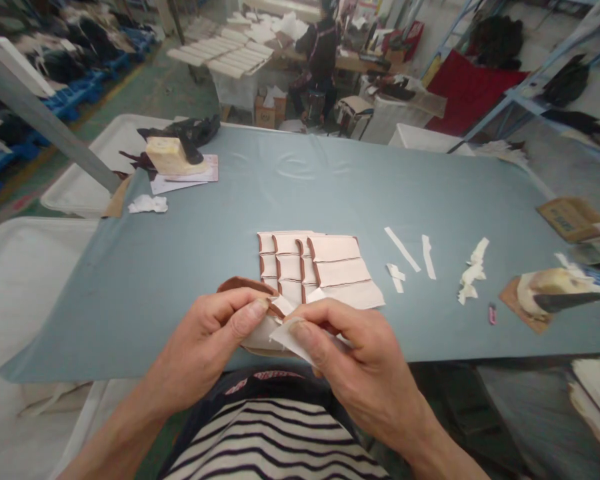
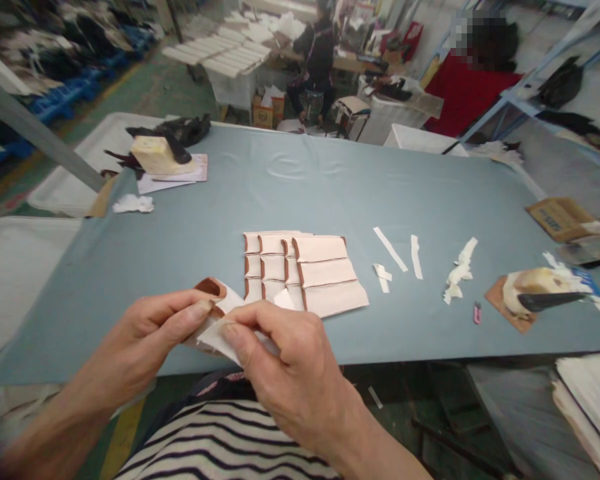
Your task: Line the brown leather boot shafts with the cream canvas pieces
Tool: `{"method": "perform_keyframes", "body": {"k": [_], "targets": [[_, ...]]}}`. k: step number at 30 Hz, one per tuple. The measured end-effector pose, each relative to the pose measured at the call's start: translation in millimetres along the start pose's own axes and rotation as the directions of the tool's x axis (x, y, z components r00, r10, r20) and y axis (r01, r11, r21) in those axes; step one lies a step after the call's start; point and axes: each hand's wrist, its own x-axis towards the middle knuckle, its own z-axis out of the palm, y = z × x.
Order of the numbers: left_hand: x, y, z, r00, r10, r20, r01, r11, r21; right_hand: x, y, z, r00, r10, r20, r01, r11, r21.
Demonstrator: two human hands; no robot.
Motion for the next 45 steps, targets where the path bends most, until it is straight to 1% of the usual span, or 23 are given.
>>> {"method": "perform_keyframes", "body": {"k": [2, 4, 6, 8, 12, 17, 22, 24, 26, 30, 33, 36, 40, 42, 45], "targets": [[2, -4, 0.0, 0.998, -0.036, 0.043, 0.039, 0.996, -0.077, 1, 1, 5, 1.000, 0.018, -0.015, -0.019, 0.999, -0.043], [4, -7, 0.8, 0.996, -0.066, 0.060, 0.073, 0.990, -0.118, 5, 6, 8, 0.996, 0.079, -0.047, -0.081, 0.996, -0.035], [5, -9, 2.5, 0.995, -0.083, 0.047, 0.089, 0.987, -0.135, 10, 11, 8, 0.990, 0.128, -0.055, -0.129, 0.991, -0.015], [6, -9, 4.7, 0.995, -0.094, 0.034, 0.098, 0.984, -0.149, 14, 13, 7, 0.987, 0.149, -0.052, -0.150, 0.989, -0.010], [6, -7, 7.9, 0.994, -0.105, 0.031, 0.108, 0.979, -0.171, 17, 9, 7, 0.986, 0.155, -0.068, -0.158, 0.986, -0.048], [6, -5, 7.6, 0.996, -0.083, 0.022, 0.085, 0.983, -0.163, 18, 8, 12, 0.988, 0.130, -0.086, -0.141, 0.981, -0.136], [6, -6, 7.8, 0.999, -0.055, -0.001, 0.054, 0.990, -0.134, 16, 12, 16, 0.987, 0.142, -0.074, -0.152, 0.978, -0.143], [7, -6, 7.9, 0.999, -0.049, -0.010, 0.047, 0.992, -0.118, 15, 13, 17, 0.988, 0.132, -0.081, -0.143, 0.979, -0.146], [7, -7, 7.8, 0.999, -0.052, -0.011, 0.050, 0.992, -0.115, 14, 14, 19, 0.991, 0.088, -0.106, -0.106, 0.978, -0.179], [6, -8, 6.5, 0.996, -0.084, -0.005, 0.083, 0.987, -0.139, 14, 17, 25, 0.982, -0.061, -0.176, -0.001, 0.943, -0.333], [5, -10, 3.9, 0.997, -0.080, -0.016, 0.078, 0.991, -0.107, 14, 20, 26, 0.980, -0.093, -0.174, 0.018, 0.922, -0.387], [4, -13, -0.3, 0.997, -0.076, -0.008, 0.075, 0.993, -0.094, 15, 21, 25, 0.985, -0.091, -0.146, 0.030, 0.925, -0.378], [1, -15, -2.9, 0.994, -0.112, 0.005, 0.112, 0.988, -0.108, 17, 22, 27, 0.987, -0.086, -0.138, 0.038, 0.947, -0.318], [-1, -11, 0.1, 0.994, -0.111, -0.025, 0.109, 0.992, -0.061, 17, 24, 28, 0.988, -0.067, -0.139, 0.028, 0.964, -0.266], [-4, -5, 10.5, 0.991, -0.065, -0.119, 0.071, 0.997, 0.040, 16, 28, 30, 0.991, -0.002, -0.135, -0.021, 0.985, -0.173]]}}
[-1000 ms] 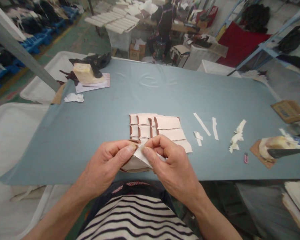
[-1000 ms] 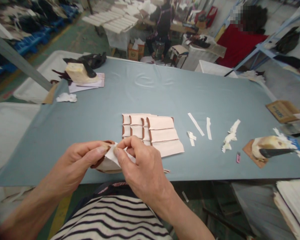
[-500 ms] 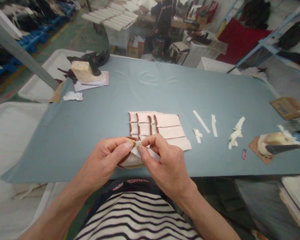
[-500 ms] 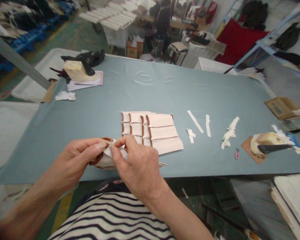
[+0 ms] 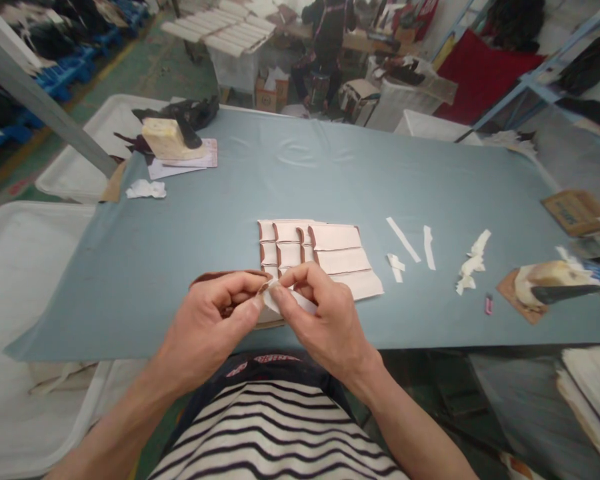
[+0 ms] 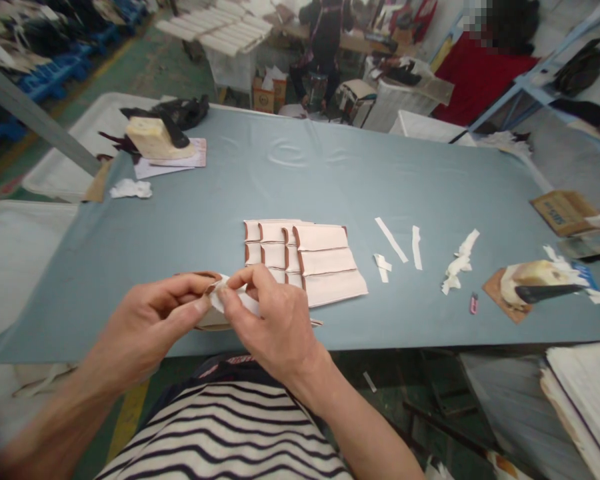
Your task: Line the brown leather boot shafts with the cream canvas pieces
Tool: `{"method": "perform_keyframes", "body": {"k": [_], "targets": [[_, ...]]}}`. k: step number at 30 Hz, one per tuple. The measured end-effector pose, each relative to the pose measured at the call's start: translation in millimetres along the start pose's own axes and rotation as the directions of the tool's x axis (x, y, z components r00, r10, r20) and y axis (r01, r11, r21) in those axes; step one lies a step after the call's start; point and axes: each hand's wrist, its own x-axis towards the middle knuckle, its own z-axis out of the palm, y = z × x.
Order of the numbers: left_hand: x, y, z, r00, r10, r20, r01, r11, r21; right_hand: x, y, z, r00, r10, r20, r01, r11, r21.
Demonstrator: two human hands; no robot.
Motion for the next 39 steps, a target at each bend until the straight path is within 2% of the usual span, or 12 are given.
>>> {"method": "perform_keyframes", "body": {"k": [5, 10, 13, 18, 24, 28, 31, 33, 34, 36, 37, 39], "targets": [[-9, -1, 18.7, 0.978, 0.091, -0.187, -0.065, 0.988, 0.142, -2, 7, 6, 0.981, 0.161, 0.105, -0.179, 0.966, 0.185], [-11, -7, 25.8, 0.958, 0.166, -0.236, -0.103, 0.961, 0.258, 0, 13, 17, 0.906, 0.269, 0.328, -0.405, 0.779, 0.478], [-7, -10, 29.1, 0.953, 0.192, -0.236, -0.120, 0.950, 0.288, 0, 20, 24, 0.922, 0.250, 0.297, -0.374, 0.779, 0.504], [0, -18, 34.0, 0.976, 0.127, -0.175, -0.082, 0.967, 0.243, 2, 33, 30, 0.974, 0.174, 0.142, -0.217, 0.897, 0.385], [6, -10, 19.9, 0.995, 0.052, -0.082, -0.036, 0.981, 0.190, 15, 41, 27, 0.953, 0.047, 0.299, -0.179, 0.884, 0.432], [7, 2, 0.9, 0.999, 0.027, 0.031, -0.031, 0.990, 0.139, 14, 41, 21, 0.956, 0.033, 0.293, -0.173, 0.868, 0.465], [6, 13, -8.8, 0.988, 0.095, 0.125, -0.108, 0.989, 0.105, 11, 28, 3, 0.991, -0.032, 0.127, -0.019, 0.926, 0.378], [5, 21, -11.9, 0.977, 0.140, 0.158, -0.162, 0.978, 0.135, 13, 15, -13, 0.975, -0.220, 0.020, 0.210, 0.953, 0.219], [5, 26, -12.7, 0.971, 0.159, 0.177, -0.187, 0.970, 0.153, 15, 7, -20, 0.939, -0.343, 0.021, 0.337, 0.931, 0.143], [3, 33, -13.7, 0.956, 0.201, 0.215, -0.243, 0.952, 0.188, 21, -5, -30, 0.829, -0.548, 0.110, 0.548, 0.836, 0.033], [2, 36, -13.9, 0.946, 0.229, 0.228, -0.276, 0.940, 0.202, 25, -9, -33, 0.778, -0.607, 0.162, 0.616, 0.788, -0.004], [-1, 41, -14.2, 0.932, 0.282, 0.228, -0.334, 0.913, 0.233, 31, -13, -37, 0.721, -0.645, 0.252, 0.678, 0.732, -0.065]]}}
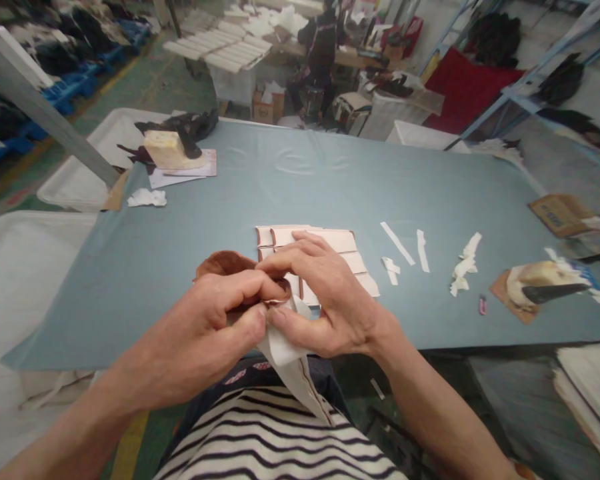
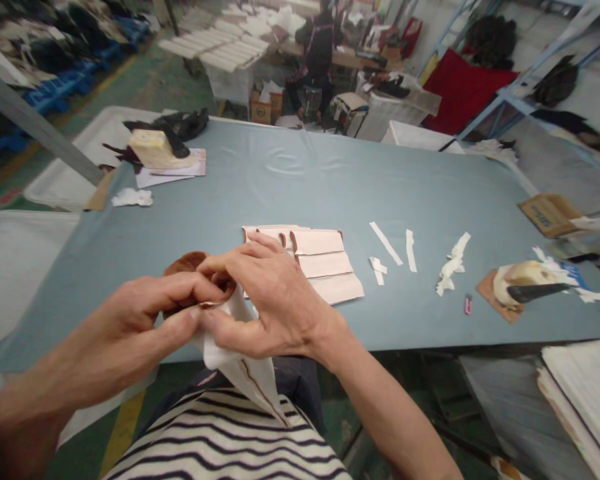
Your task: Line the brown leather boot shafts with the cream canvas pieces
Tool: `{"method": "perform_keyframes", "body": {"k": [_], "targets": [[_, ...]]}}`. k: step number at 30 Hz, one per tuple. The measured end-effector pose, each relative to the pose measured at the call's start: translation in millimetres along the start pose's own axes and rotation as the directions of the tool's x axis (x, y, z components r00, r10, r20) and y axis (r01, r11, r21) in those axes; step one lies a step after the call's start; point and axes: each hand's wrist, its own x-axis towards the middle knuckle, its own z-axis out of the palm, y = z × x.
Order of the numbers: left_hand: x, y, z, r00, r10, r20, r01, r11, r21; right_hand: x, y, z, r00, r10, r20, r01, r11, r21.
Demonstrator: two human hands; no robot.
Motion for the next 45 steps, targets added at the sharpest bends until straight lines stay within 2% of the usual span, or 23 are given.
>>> {"method": "perform_keyframes", "body": {"k": [2, 5, 8, 11, 13, 17, 20, 22, 23, 25, 28, 30, 32, 34, 36, 38, 41, 43, 45], "targets": [[-2, 3, 0.1, 0.999, 0.020, -0.033, -0.018, 0.999, 0.035, 2, 1, -3, 0.998, 0.011, 0.064, -0.006, 0.997, -0.072], [-6, 4, 3.2, 0.998, -0.019, -0.065, 0.024, 0.997, 0.067, -1, 0, -6, 0.989, 0.073, 0.126, -0.060, 0.992, -0.107], [-8, 1, 8.5, 0.996, 0.019, -0.085, -0.010, 0.995, 0.104, -3, -4, -7, 0.977, 0.144, 0.156, -0.151, 0.988, 0.035], [-9, -4, 14.6, 0.976, 0.153, -0.153, -0.123, 0.975, 0.186, -3, -8, -4, 0.942, 0.282, 0.180, -0.322, 0.912, 0.254], [-9, -12, 19.4, 0.942, 0.277, -0.191, -0.222, 0.938, 0.266, -5, -9, 1, 0.909, 0.379, 0.175, -0.418, 0.819, 0.394], [-6, -38, 30.9, 0.825, 0.531, -0.194, -0.465, 0.833, 0.300, -13, -5, 13, 0.838, 0.512, 0.189, -0.510, 0.612, 0.605], [-1, -54, 39.1, 0.762, 0.616, -0.197, -0.564, 0.782, 0.264, -19, 0, 21, 0.802, 0.542, 0.251, -0.540, 0.478, 0.693], [1, -57, 43.0, 0.748, 0.630, -0.208, -0.574, 0.772, 0.273, -20, 3, 21, 0.791, 0.551, 0.264, -0.550, 0.451, 0.703], [1, -56, 44.2, 0.751, 0.623, -0.217, -0.565, 0.777, 0.277, -19, 3, 20, 0.793, 0.550, 0.260, -0.551, 0.466, 0.692], [-2, -51, 44.0, 0.792, 0.564, -0.233, -0.499, 0.819, 0.284, -17, 2, 14, 0.817, 0.524, 0.243, -0.543, 0.553, 0.632], [-7, -38, 34.7, 0.878, 0.419, -0.229, -0.356, 0.894, 0.272, -12, -1, 1, 0.892, 0.412, 0.187, -0.451, 0.770, 0.451], [-7, -29, 22.3, 0.947, 0.277, -0.166, -0.241, 0.949, 0.205, -11, -3, -7, 0.943, 0.309, 0.128, -0.333, 0.895, 0.298], [-3, -22, 8.1, 0.989, 0.146, -0.036, -0.142, 0.986, 0.085, -11, -3, -11, 0.978, 0.194, 0.078, -0.205, 0.963, 0.173], [3, -18, -3.5, 0.989, 0.098, 0.115, -0.098, 0.995, -0.008, -12, -1, -12, 0.994, 0.093, 0.053, -0.098, 0.990, 0.103], [7, -19, -8.9, 0.970, 0.131, 0.206, -0.131, 0.991, -0.011, -14, 2, -12, 0.998, 0.043, 0.053, -0.048, 0.996, 0.079], [8, -24, -8.1, 0.957, 0.214, 0.198, -0.237, 0.967, 0.098, -16, 5, -11, 0.996, 0.048, 0.071, -0.052, 0.996, 0.069], [4, -34, -1.8, 0.913, 0.383, 0.138, -0.407, 0.857, 0.317, -21, 10, -9, 0.988, 0.077, 0.130, -0.086, 0.994, 0.062], [1, -38, 0.7, 0.890, 0.435, 0.135, -0.452, 0.805, 0.384, -23, 11, -9, 0.985, 0.077, 0.155, -0.088, 0.994, 0.066], [-1, -37, 0.2, 0.897, 0.416, 0.147, -0.440, 0.818, 0.369, -23, 8, -10, 0.984, 0.067, 0.162, -0.077, 0.995, 0.061]]}}
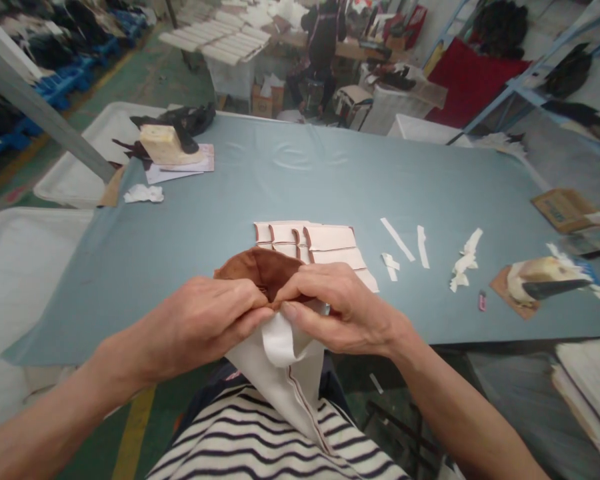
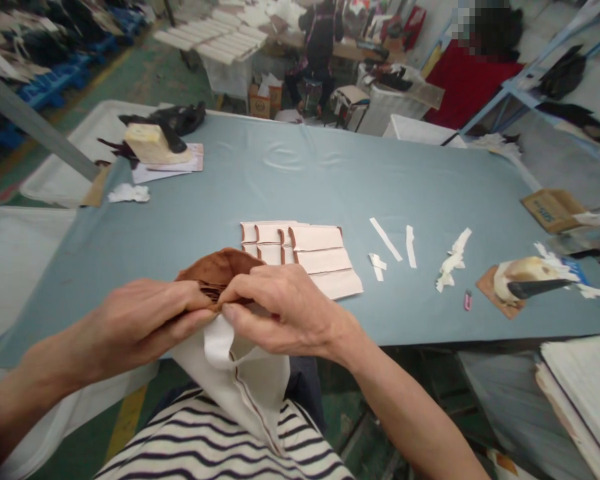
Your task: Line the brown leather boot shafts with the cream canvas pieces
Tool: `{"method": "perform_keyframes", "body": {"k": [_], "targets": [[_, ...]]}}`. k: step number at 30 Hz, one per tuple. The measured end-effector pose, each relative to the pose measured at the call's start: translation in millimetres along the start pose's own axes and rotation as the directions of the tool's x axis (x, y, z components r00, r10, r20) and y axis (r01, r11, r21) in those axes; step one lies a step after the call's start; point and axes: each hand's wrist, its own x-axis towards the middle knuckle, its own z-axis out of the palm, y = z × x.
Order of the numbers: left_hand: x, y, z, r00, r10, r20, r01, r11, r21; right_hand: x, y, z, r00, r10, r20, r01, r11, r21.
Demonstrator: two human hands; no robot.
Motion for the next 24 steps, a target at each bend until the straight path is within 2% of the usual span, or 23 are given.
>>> {"method": "perform_keyframes", "body": {"k": [5, 9, 11, 13, 16, 19, 22, 24], "targets": [[10, 8, -14.7, 0.978, -0.163, 0.129, 0.188, 0.959, -0.213, 4, -17, -9, 0.998, -0.053, 0.043, 0.059, 0.985, -0.160], [16, 20, -23.3, 0.946, -0.211, 0.248, 0.284, 0.906, -0.313, 3, -35, -17, 0.986, -0.073, 0.153, 0.123, 0.929, -0.350], [15, 27, -21.0, 0.941, -0.231, 0.248, 0.297, 0.914, -0.277, 1, -42, -20, 0.976, -0.056, 0.210, 0.134, 0.917, -0.377], [13, 34, -14.5, 0.949, -0.256, 0.186, 0.295, 0.928, -0.229, -2, -44, -24, 0.970, -0.027, 0.242, 0.115, 0.927, -0.356], [6, 42, -2.0, 0.958, -0.274, 0.089, 0.288, 0.921, -0.264, -5, -37, -27, 0.977, -0.009, 0.213, 0.050, 0.981, -0.188], [0, 48, 7.2, 0.943, -0.319, 0.091, 0.326, 0.842, -0.429, -4, -21, -20, 0.988, -0.036, 0.151, 0.015, 0.990, 0.140], [-3, 52, 11.6, 0.912, -0.397, 0.100, 0.382, 0.738, -0.556, 0, -8, 3, 0.994, 0.010, 0.113, -0.052, 0.926, 0.375], [-4, 55, 13.3, 0.899, -0.427, 0.097, 0.394, 0.691, -0.606, 2, -4, 24, 0.981, 0.115, 0.157, -0.184, 0.808, 0.560]]}}
